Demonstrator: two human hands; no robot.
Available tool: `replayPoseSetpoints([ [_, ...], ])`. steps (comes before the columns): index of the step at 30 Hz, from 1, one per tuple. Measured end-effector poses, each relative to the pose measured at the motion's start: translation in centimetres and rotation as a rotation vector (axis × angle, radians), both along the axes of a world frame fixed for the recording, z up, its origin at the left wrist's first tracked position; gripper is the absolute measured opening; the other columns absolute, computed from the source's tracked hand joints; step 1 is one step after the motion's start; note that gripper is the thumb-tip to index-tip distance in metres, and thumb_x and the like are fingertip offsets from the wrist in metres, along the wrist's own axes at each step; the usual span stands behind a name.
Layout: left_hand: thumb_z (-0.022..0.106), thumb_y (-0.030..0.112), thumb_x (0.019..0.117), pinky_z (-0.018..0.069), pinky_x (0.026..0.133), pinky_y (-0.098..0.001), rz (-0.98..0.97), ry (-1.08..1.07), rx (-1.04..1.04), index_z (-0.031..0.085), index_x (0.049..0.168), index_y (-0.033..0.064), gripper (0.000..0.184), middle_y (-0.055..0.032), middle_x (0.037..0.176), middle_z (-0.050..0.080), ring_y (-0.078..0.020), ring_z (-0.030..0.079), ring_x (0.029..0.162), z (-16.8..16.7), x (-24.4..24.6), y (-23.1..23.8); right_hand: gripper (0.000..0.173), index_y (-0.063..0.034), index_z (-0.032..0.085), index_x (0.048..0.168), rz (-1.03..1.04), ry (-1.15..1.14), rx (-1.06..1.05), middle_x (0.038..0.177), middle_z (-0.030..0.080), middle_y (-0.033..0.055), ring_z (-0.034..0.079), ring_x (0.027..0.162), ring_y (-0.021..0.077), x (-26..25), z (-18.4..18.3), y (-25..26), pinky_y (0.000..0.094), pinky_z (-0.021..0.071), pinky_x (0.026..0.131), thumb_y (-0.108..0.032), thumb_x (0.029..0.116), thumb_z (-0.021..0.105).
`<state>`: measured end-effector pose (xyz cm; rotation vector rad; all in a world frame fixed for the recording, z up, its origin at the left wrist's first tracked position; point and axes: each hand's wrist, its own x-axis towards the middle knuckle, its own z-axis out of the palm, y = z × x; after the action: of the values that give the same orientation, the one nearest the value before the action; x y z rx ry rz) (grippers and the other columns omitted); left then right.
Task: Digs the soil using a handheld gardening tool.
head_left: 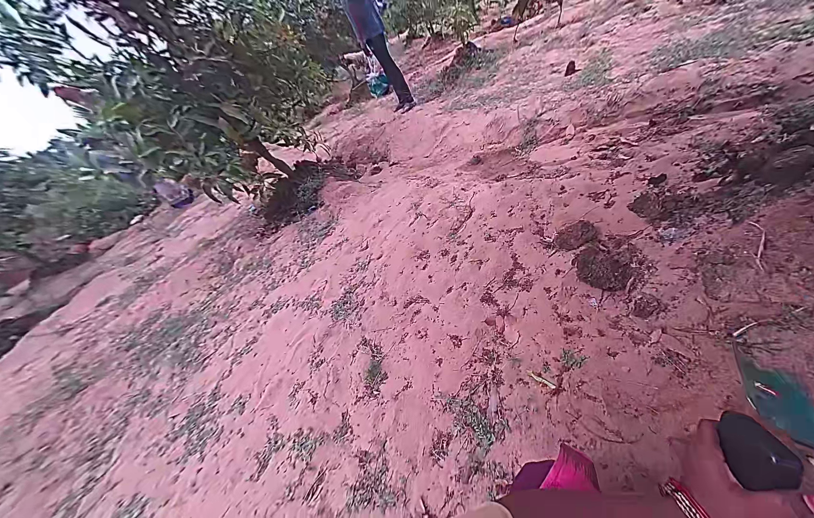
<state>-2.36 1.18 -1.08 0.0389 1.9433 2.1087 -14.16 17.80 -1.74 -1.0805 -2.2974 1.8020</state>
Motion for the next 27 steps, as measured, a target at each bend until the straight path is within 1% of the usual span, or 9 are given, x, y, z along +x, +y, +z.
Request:
replayPoseSetpoints([
  [3,0.072,0.008,0.0861,0.0514,0.099,-0.0429,-0.275,-0.133,0.062,0.039,0.139,-0.0198,0.068,-0.033,0.12,0.06,-0.0299,0.064,0.108,0.9,1.1,0.1,0.043,0.0105,0.045,0.134,0.079,-0.019,-0.011,0.08,0.049,0.006,0.048,0.056,0.0072,5.6,-4.2,-2.9,0.0259,0.0456,0.057,-0.02,0.1063,0.056],
  [6,0.062,0.012,0.0912,0.0511,0.087,-0.027,-0.739,-0.348,0.149,0.039,0.138,-0.0143,0.059,-0.0171,0.116,0.057,-0.0102,0.058,0.095,2.4,2.1,0.0,0.032,0.0073,0.048,0.125,0.041,-0.132,-0.141,0.071,0.047,0.0004,0.048,0.047,0.0055,9.6,-6.9,-5.7,0.0217,0.0477,0.048,-0.017,0.1068,0.057],
  [8,0.068,0.013,0.086,0.0499,0.094,-0.0299,-0.973,-0.309,0.213,0.042,0.135,-0.0187,0.064,-0.0234,0.119,0.059,-0.015,0.06,0.104,2.7,2.9,0.1,0.028,0.0071,0.046,0.123,0.029,-0.177,-0.255,0.071,0.046,0.0012,0.048,0.049,0.0073,11.0,-7.7,-7.4,0.023,0.0475,0.05,-0.015,0.1077,0.054],
  [12,0.077,0.019,0.0792,0.0513,0.092,-0.0314,-1.207,-0.267,0.295,0.043,0.132,-0.0187,0.074,-0.0239,0.114,0.06,-0.0167,0.061,0.101,3.4,4.1,0.0,0.033,0.0074,0.046,0.129,0.067,-0.227,-0.252,0.081,0.052,0.009,0.053,0.057,0.0139,11.6,-11.7,-10.4,0.0294,0.0506,0.056,-0.017,0.1081,0.054],
  [14,0.076,0.018,0.0785,0.052,0.092,-0.0319,-1.204,-0.275,0.284,0.043,0.133,-0.0183,0.073,-0.0236,0.114,0.061,-0.0164,0.062,0.101,3.2,4.2,-0.3,0.041,0.008,0.047,0.138,0.138,-0.282,-0.119,0.102,0.063,0.0217,0.065,0.082,0.0263,10.4,-14.5,-11.2,0.0405,0.0546,0.077,-0.019,0.108,0.054],
  [16,0.074,0.016,0.0791,0.0532,0.092,-0.0306,-1.114,-0.29,0.247,0.043,0.132,-0.018,0.07,-0.0205,0.112,0.062,-0.0135,0.063,0.1,2.7,4.1,-0.5,0.046,0.0091,0.046,0.143,0.221,-0.281,0.019,0.117,0.067,0.0284,0.068,0.107,0.0353,9.2,-17.0,-11.1,0.0472,0.0513,0.098,-0.019,0.1066,0.054],
  [19,0.071,0.024,0.08,0.0524,0.086,-0.0197,-0.926,-0.324,0.267,0.041,0.132,-0.0138,0.071,-0.0034,0.104,0.061,0.0007,0.061,0.091,1.3,3.8,-1.1,0.046,0.0073,0.048,0.142,0.279,-0.254,0.081,0.117,0.068,0.0276,0.068,0.111,0.037,6.8,-18.8,-10.8,0.0495,0.0509,0.1,-0.02,0.1064,0.054],
  [22,0.076,0.031,0.081,0.0533,0.08,-0.0172,-0.8,-0.336,0.424,0.043,0.123,-0.0014,0.063,0.0099,0.095,0.06,0.0052,0.062,0.085,0.7,3.8,-1.6,0.044,0.0063,0.049,0.14,0.285,-0.248,0.066,0.116,0.067,0.0267,0.067,0.109,0.036,6.6,-18.6,-10.5,0.0495,0.0509,0.099,-0.021,0.1071,0.054],
  [27,0.083,0.042,0.0778,0.0548,0.075,-0.0181,-0.72,-0.387,0.582,0.044,0.122,0.0068,0.069,0.0123,0.093,0.063,0.0025,0.064,0.082,0.3,3.7,-2.4,0.042,0.0098,0.05,0.136,0.078,-0.067,0.076,0.108,0.067,0.028,0.067,0.099,0.0363,2.6,-14.6,-9.5,0.0503,0.0522,0.092,-0.019,0.1064,0.056],
])
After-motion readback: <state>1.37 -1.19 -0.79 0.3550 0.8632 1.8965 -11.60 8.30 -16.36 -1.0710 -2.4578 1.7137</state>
